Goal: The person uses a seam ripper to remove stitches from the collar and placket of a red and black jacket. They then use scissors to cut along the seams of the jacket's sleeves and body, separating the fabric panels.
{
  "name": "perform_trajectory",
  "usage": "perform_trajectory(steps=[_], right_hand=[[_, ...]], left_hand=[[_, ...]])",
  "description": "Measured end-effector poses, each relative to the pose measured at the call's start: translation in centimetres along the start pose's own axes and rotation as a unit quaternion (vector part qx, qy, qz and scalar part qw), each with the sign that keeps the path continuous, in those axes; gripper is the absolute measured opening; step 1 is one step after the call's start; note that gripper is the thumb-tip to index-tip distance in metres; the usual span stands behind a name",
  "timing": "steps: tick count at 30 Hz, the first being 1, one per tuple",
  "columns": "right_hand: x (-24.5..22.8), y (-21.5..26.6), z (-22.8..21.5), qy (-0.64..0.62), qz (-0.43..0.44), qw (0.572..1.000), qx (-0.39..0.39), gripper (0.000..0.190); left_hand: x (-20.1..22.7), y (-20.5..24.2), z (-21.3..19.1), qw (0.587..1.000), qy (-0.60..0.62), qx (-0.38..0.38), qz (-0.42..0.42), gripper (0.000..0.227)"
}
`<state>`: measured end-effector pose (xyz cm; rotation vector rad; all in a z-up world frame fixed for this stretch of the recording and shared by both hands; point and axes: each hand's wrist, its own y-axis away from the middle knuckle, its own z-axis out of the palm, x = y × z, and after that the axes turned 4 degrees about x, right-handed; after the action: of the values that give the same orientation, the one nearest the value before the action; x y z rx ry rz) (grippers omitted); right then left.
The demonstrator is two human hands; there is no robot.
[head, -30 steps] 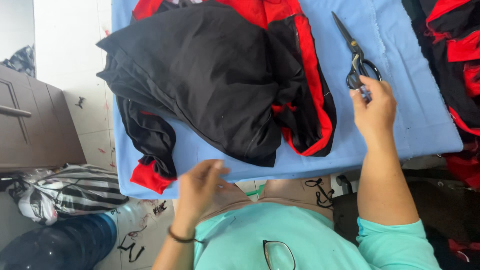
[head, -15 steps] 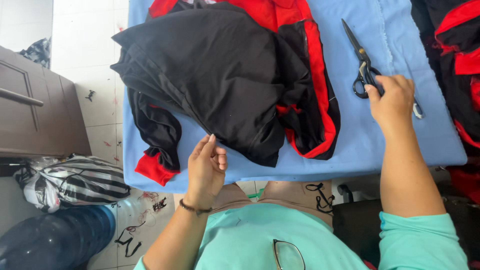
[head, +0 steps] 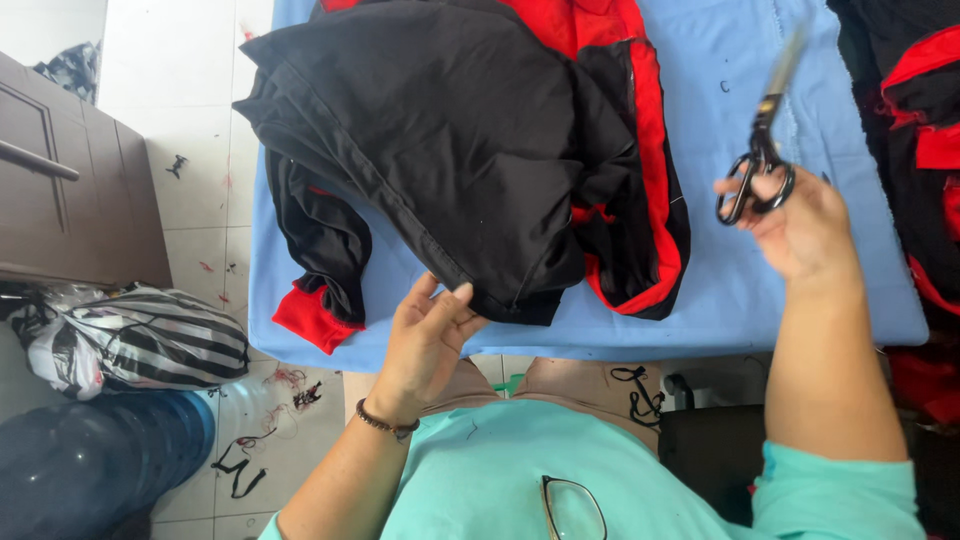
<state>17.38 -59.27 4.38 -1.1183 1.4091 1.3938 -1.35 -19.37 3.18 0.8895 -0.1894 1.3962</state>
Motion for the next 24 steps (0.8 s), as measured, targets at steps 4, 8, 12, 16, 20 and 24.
perform_trajectory(steps=[4,8,12,16,20,24], right_hand=[[0.4,6.5,5.3,-0.064,-0.157,0.984,-0.057,0.032],[2.0,11.7,11.7,0.001,-0.204,0.978,-0.051,0.039],[9.1,13.6,15.9,0.002,-0.221,0.974,-0.051,0.06],[11.2,13.1,17.4,0.078,-0.261,0.962,0.023,0.056],[9.6,13.6,16.5,0.142,-0.27,0.95,0.061,0.037],[6.8,17.1,13.2,0.174,-0.259,0.95,0.023,0.025]], left_hand=[[-0.6,0.0,0.2,0.998,-0.027,-0.053,-0.021,0.027],[-1.9,-0.2,1.2,1.0,0.026,-0.01,-0.01,0.022],[-3.3,-0.2,2.4,0.999,0.046,-0.002,0.003,0.02],[-4.9,-0.5,3.6,0.997,0.07,-0.014,0.019,0.02],[-5.1,-1.2,4.1,0.997,0.068,-0.039,0.025,0.016],[-3.4,-0.2,4.4,0.996,0.023,-0.075,0.043,0.02]])
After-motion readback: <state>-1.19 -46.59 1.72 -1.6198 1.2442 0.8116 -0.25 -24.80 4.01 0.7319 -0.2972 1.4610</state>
